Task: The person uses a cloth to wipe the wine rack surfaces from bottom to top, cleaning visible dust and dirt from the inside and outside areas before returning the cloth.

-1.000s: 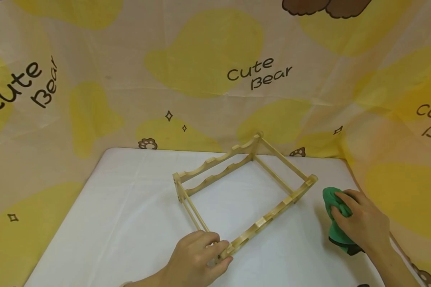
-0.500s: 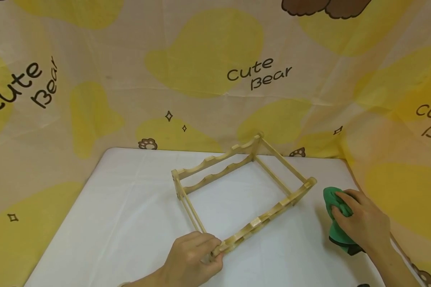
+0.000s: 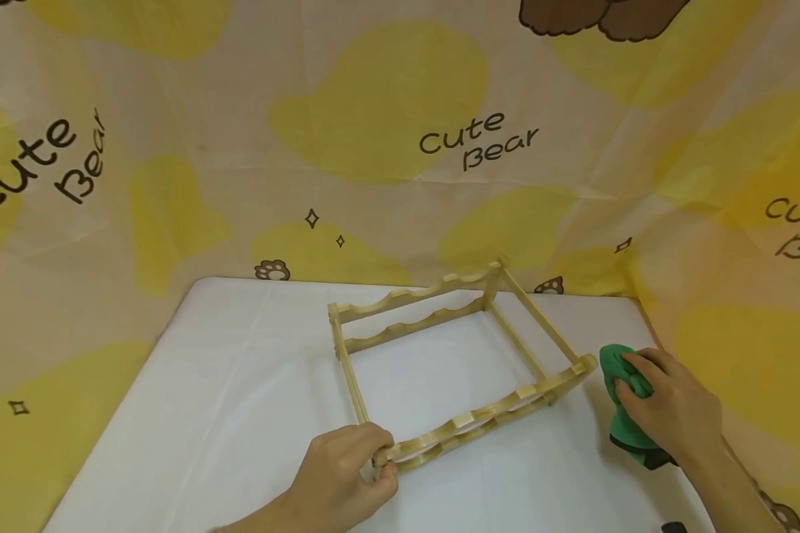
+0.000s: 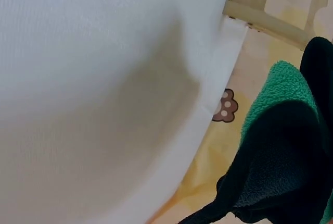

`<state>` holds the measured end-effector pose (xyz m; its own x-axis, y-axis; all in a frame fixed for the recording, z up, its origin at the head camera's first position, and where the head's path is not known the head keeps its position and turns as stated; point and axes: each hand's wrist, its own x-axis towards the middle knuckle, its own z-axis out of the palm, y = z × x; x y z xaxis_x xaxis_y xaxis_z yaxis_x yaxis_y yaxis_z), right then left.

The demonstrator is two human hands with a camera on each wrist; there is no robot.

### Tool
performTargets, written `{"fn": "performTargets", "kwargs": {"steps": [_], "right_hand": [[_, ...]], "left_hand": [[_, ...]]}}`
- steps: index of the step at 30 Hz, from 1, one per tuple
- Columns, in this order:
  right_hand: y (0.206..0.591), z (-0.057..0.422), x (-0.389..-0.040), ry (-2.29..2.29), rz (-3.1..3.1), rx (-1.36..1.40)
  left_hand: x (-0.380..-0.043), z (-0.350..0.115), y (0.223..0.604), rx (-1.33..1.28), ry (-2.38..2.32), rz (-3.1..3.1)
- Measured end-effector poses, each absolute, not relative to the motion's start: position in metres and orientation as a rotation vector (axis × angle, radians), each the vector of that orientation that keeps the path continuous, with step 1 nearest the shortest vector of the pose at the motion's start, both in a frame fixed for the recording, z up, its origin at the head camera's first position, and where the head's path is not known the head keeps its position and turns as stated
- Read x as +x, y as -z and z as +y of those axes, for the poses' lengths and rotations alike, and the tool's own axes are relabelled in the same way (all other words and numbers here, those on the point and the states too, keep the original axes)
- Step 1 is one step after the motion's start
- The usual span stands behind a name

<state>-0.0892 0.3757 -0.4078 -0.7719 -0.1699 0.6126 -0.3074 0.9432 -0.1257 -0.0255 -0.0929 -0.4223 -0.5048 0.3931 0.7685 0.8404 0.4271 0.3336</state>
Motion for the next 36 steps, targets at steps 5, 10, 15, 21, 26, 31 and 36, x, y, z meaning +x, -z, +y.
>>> {"fn": "performTargets", "kwargs": {"steps": [5,10,15,21,26,31,36], "right_hand": [[0.408,0.378,-0.09,-0.29,-2.456,0.329],[0.408,0.378,-0.092,-0.281,-2.433,0.337],[0.408,0.377,-0.093,-0.282,-2.447,0.325],[0.406,0.376,-0.095,-0.289,-2.483,0.3],[0.405,0.375,-0.098,-0.298,-2.523,0.28],[0.404,0.374,-0.102,-0.309,-2.581,0.256],[0.402,0.374,-0.109,-0.323,-2.644,0.246]], "left_hand": [[-0.031,-0.104,0.417,-1.062,0.987,-2.126],[-0.039,-0.115,0.415,-1.06,0.985,-2.159],[-0.049,-0.128,0.414,-1.084,0.995,-2.193],[-0.061,-0.141,0.411,-1.128,1.028,-2.224],[-0.071,-0.153,0.407,-1.179,1.089,-2.289],[-0.08,-0.16,0.405,-1.22,1.116,-2.28],[-0.088,-0.166,0.405,-1.252,1.116,-2.26]]}}
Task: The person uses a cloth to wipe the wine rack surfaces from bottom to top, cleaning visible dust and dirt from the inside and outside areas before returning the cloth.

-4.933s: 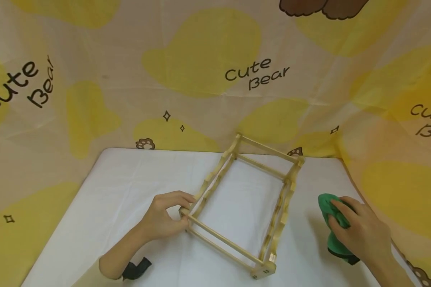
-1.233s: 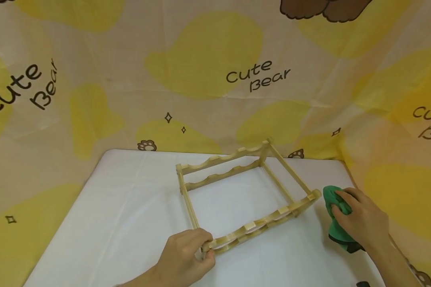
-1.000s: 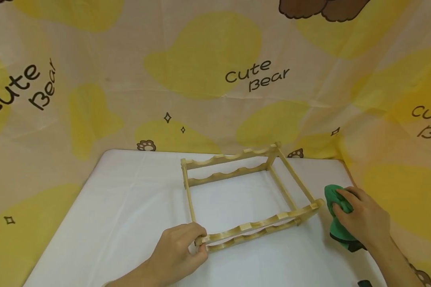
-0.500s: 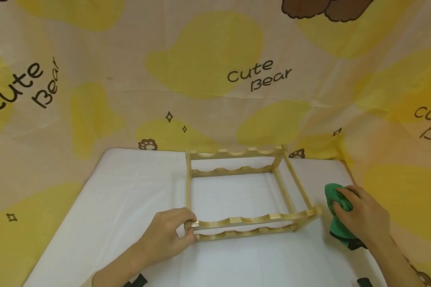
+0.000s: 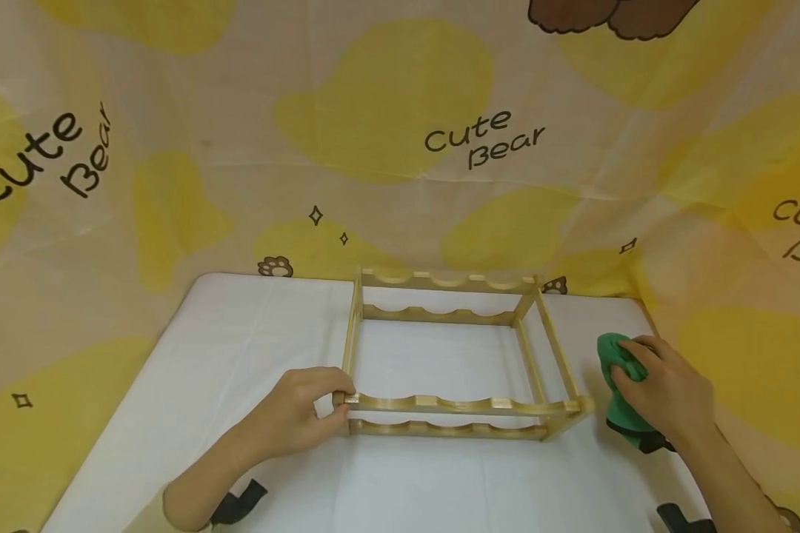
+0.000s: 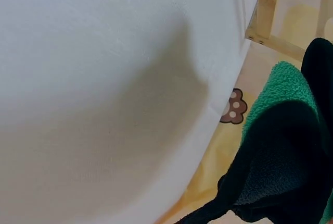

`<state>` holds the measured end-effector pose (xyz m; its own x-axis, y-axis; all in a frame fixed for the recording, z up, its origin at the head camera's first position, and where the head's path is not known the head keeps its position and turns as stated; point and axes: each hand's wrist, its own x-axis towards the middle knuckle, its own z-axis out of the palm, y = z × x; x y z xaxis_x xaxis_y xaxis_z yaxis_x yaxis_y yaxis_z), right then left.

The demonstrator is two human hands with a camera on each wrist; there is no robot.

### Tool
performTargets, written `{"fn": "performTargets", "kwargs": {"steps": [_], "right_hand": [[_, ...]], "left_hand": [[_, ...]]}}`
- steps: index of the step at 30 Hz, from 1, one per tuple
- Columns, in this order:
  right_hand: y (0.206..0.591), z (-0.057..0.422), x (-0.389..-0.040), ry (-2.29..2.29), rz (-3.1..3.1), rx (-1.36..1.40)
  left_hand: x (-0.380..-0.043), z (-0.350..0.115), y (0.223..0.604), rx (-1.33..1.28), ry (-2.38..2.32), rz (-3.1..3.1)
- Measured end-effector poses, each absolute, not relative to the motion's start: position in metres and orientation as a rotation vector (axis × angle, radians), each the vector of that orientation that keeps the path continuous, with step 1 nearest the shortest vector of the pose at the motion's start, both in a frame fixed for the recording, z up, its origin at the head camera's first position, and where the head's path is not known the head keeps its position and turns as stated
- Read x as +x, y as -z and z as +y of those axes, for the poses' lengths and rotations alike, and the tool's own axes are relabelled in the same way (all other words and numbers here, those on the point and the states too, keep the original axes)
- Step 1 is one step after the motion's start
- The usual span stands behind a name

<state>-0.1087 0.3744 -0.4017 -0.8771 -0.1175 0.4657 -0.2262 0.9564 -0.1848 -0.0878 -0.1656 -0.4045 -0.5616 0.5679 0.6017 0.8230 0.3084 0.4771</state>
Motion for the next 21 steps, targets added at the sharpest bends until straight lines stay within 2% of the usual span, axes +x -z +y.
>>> {"fn": "performTargets", "kwargs": {"steps": [8,21], "right_hand": [[0.406,0.375,-0.125,-0.332,-2.756,0.216],[0.436,0.379,-0.144,-0.323,-2.813,0.27]], "left_hand": [[-0.093,-0.169,0.406,-1.216,1.165,-2.309],[-0.09,-0.169,0.411,-1.189,1.194,-2.251]]}}
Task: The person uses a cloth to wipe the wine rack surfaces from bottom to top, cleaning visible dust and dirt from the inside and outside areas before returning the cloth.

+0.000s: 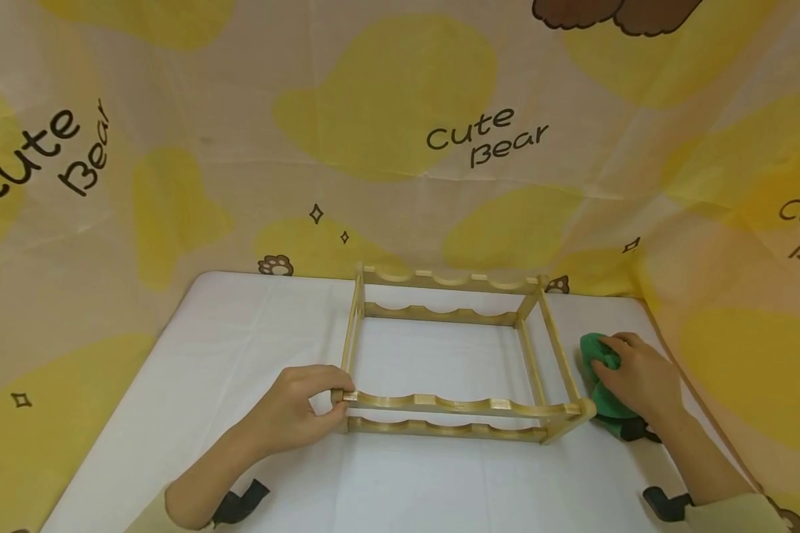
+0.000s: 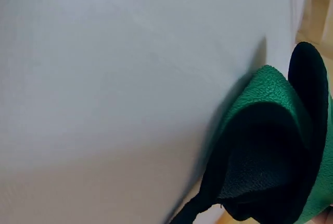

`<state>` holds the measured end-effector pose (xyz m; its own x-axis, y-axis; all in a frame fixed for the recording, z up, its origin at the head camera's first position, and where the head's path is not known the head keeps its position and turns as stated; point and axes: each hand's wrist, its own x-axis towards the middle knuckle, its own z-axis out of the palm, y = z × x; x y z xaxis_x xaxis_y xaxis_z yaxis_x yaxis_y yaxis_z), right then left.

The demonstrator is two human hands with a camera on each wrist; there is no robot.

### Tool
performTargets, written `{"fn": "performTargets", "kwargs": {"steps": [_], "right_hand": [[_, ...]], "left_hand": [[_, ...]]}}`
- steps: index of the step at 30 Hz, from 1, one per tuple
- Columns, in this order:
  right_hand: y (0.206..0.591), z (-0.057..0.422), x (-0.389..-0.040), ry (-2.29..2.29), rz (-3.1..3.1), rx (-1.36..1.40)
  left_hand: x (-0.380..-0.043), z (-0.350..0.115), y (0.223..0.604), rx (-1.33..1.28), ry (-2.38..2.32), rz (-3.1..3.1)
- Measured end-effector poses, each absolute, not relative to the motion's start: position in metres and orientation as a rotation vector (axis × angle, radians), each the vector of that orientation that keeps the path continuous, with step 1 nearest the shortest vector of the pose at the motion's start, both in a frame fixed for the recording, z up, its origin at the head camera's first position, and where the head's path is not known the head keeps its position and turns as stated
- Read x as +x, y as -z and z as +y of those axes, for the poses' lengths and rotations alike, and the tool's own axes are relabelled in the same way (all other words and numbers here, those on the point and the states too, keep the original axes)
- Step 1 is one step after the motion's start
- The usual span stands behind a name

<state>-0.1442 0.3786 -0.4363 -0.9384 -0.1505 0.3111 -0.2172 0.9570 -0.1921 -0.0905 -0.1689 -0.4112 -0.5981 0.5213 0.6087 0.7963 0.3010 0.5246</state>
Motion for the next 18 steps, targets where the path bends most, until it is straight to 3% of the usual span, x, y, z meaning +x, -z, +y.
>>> {"fn": "performTargets", "kwargs": {"steps": [13,18], "right_hand": [[0.448,0.384,-0.147,-0.312,-2.886,0.263],[0.439,0.386,-0.146,-0.267,-2.844,0.298]], "left_hand": [[-0.094,-0.169,0.407,-1.245,1.263,-2.166],[-0.099,-0.178,0.403,-1.155,1.238,-2.149]]}}
